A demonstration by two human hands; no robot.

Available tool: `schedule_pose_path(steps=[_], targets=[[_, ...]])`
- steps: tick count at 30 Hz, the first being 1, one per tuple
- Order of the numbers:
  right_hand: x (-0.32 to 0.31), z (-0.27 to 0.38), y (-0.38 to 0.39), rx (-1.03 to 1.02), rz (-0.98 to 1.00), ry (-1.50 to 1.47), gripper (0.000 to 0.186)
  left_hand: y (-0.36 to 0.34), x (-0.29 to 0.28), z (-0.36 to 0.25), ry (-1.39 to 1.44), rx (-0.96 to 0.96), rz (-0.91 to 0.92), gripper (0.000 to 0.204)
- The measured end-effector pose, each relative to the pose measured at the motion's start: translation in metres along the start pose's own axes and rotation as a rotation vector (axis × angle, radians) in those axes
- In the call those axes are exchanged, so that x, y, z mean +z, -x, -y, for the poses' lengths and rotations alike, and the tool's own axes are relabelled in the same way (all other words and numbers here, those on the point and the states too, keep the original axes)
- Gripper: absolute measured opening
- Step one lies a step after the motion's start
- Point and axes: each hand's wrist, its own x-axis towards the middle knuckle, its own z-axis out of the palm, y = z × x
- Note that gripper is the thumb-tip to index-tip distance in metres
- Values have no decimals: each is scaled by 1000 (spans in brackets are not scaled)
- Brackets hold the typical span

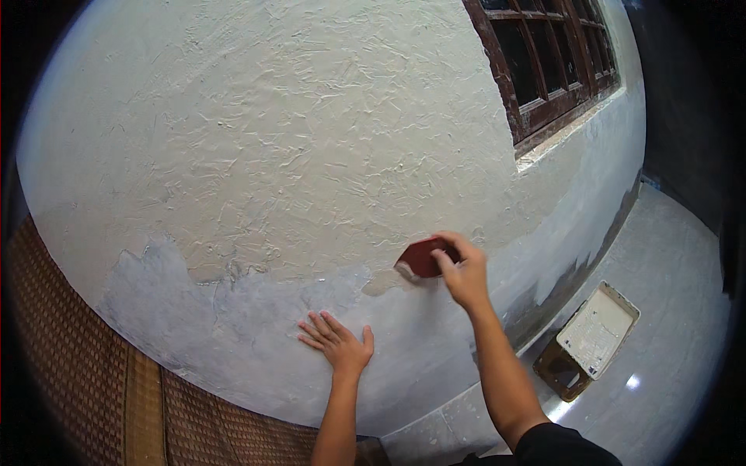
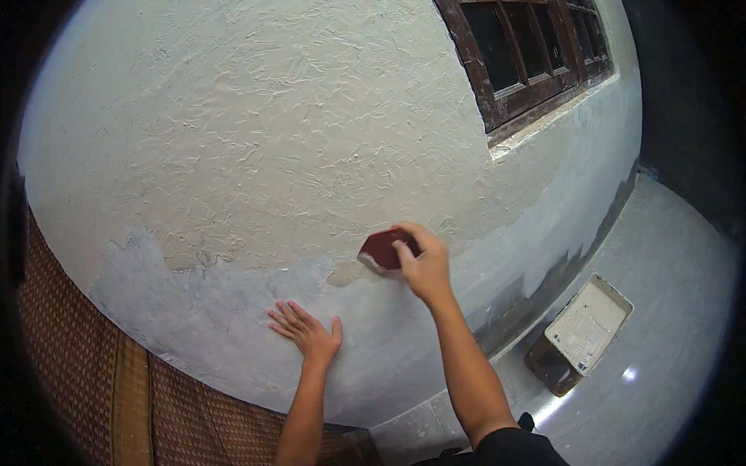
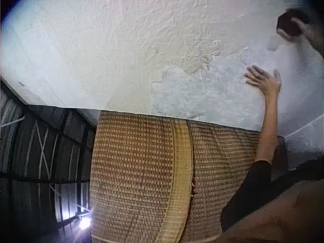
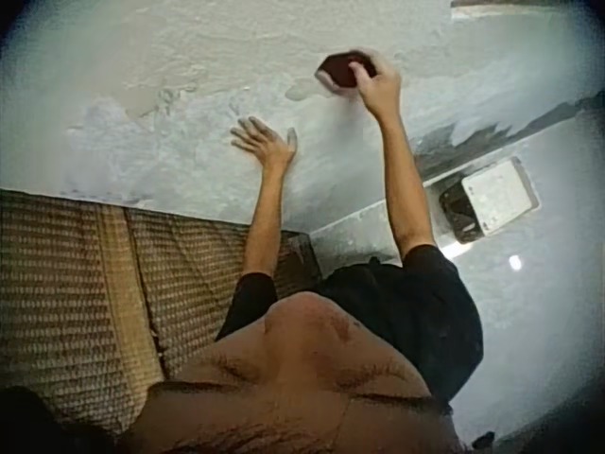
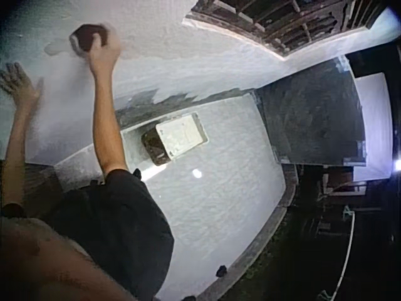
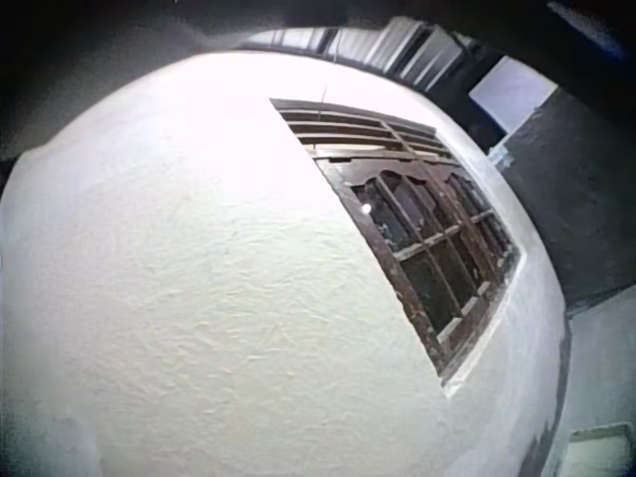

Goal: The person applies wall putty to a damaged section of a wall using a plastic scraper.

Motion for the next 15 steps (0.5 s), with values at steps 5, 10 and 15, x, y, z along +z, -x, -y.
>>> schedule_pose_path(steps=[5,10,15], targets=[[-7,11,-1,-48,126,44,26,-1,-3,-1,-6,10,18,116],[-14,10,-11,-1,-19,-48,25,0,-1,-1,3,5,14,115],[-11,7,-7,-19,93,30,25,0,-1,0,-4,13,19,115]])
